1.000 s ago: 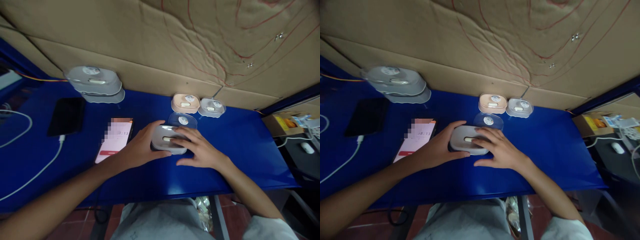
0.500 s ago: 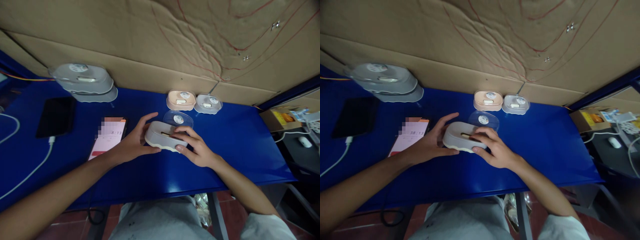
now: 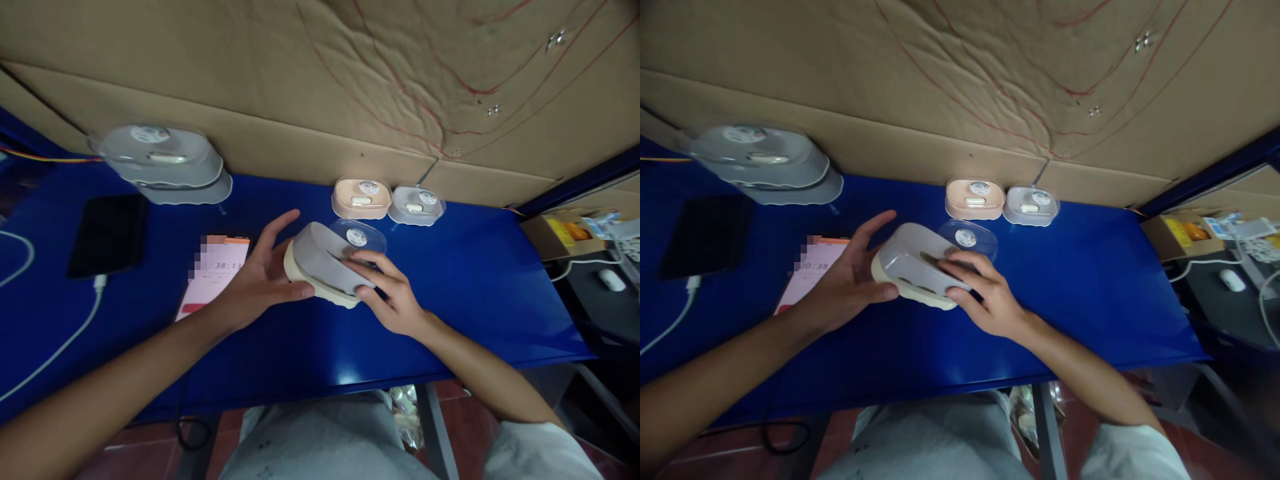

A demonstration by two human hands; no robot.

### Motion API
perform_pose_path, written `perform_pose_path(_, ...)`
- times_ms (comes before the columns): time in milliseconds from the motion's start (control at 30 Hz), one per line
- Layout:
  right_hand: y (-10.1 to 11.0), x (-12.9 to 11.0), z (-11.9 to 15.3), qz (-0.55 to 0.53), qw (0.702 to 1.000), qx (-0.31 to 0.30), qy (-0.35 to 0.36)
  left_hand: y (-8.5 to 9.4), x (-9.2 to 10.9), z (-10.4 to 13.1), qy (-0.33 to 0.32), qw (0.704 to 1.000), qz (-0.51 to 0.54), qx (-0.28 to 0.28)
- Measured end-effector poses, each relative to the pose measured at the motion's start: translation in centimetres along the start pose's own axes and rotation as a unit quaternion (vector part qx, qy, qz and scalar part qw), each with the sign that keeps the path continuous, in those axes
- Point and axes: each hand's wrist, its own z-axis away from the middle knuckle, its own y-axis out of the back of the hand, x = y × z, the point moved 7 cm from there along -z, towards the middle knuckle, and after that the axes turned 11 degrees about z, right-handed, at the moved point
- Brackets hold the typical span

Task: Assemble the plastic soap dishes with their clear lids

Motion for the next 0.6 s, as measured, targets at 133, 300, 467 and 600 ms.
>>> perform_pose_path(133,0.6,2.1,0.0,-0.104,0.987,0.064,-0.109,-0.1,0.7,0.0,-0.035,0.998,0.047,-0.003)
perform_pose_path(300,-0.5,4.3,0.3,-0.22,0.941,0.107,-0.234,-0.9,0.0,0.0,-0.027,0.999,0.043,0.017)
perform_pose_path(467,-0.8,2.2,0.8,-0.11,0.974,0.099,-0.169,-1.7,-2.3,0.2,0.056,0.998,-0.021,-0.03)
perform_pose_path(600,-0.9,1.4,1.0,-0.022,0.991,0.049,-0.122,-1.4,-3.0,0.5,0.069,0.986,-0.118,-0.1)
